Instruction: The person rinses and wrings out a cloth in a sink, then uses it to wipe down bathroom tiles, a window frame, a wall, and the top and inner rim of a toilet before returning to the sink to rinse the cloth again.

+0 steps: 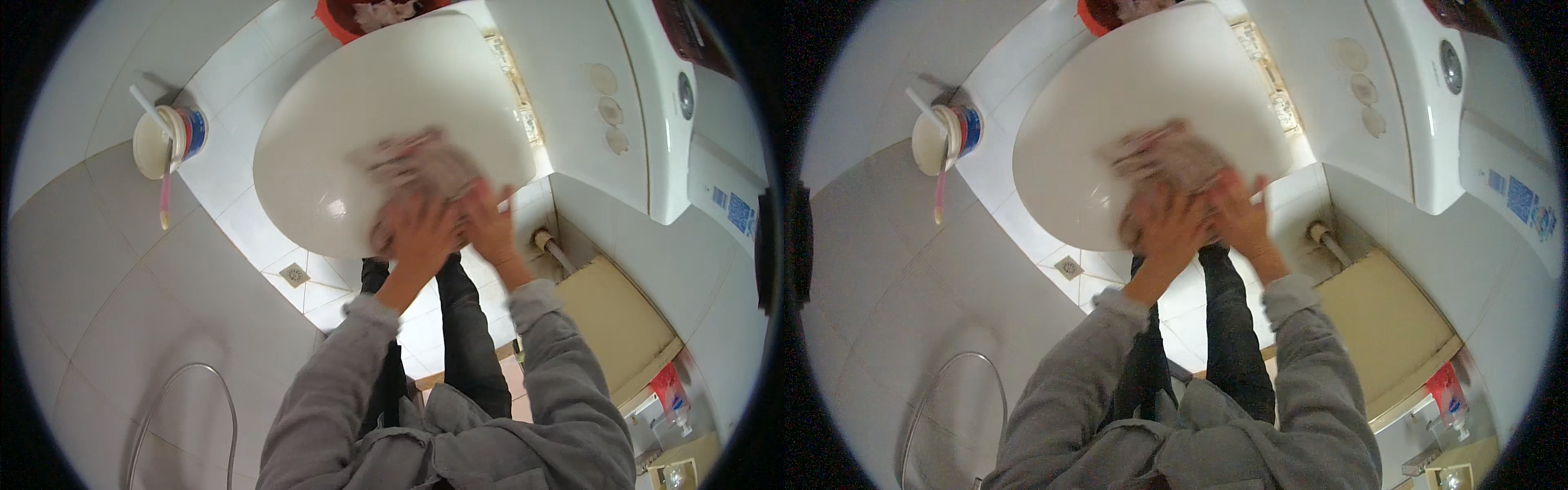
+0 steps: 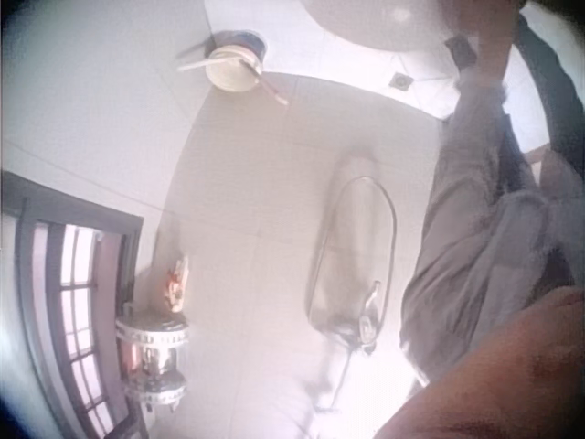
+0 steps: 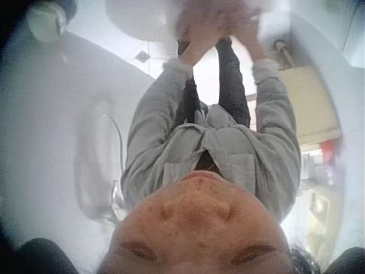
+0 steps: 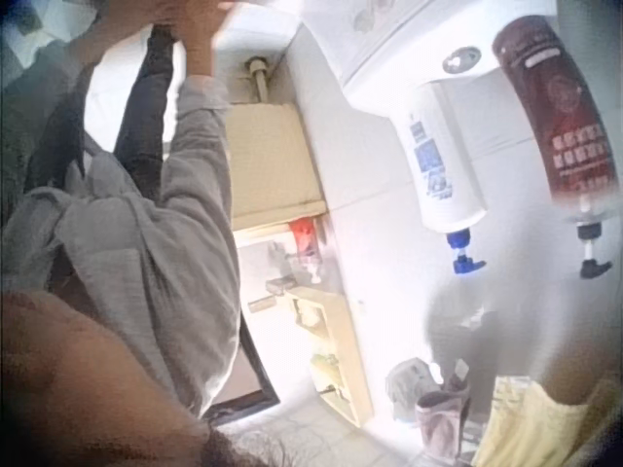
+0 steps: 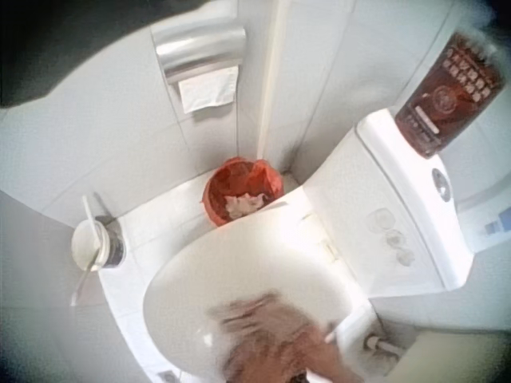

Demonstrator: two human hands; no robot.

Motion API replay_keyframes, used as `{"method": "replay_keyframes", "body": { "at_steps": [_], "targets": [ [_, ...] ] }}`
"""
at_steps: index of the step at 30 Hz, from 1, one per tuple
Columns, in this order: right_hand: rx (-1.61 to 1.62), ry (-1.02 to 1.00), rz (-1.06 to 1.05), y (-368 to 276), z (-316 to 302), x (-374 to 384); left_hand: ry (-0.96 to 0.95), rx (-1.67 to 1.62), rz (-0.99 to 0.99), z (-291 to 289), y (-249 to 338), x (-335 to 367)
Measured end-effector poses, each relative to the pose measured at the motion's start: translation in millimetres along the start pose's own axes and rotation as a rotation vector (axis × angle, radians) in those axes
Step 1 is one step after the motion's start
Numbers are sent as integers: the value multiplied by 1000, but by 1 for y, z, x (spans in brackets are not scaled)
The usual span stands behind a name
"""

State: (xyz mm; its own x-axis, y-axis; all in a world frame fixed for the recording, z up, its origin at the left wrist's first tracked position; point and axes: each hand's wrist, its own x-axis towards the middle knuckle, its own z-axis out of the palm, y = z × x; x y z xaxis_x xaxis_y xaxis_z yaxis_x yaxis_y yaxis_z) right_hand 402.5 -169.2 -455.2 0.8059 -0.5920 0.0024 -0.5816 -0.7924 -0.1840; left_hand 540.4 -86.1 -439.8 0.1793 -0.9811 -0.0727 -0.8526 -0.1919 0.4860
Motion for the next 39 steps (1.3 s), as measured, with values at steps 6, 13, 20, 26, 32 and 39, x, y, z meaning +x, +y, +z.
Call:
{"method": "replay_keyframes", "body": {
  "at_steps": [6,13,20,26,32,39],
  "targets": [
    [502,147,532,62,-34,40,267,-382,76,-20,29,100],
    [213,224,561,-16,-16,52,755,-1157,-1287,-77,-121,-29],
    [354,62,101,-130,15,23,554,-1559,-1320,-74,-134,-32],
    [320,194,-190,-97,8,15,589,-1649,-1409,-84,-147,-39],
    [364,305,478,1,-43,-10,437,-1286,-1203,-150,-74,-28],
    [928,261,1153,14,-120,-77,786,-1205,-1009,-260,50,-17]
  ]
}}
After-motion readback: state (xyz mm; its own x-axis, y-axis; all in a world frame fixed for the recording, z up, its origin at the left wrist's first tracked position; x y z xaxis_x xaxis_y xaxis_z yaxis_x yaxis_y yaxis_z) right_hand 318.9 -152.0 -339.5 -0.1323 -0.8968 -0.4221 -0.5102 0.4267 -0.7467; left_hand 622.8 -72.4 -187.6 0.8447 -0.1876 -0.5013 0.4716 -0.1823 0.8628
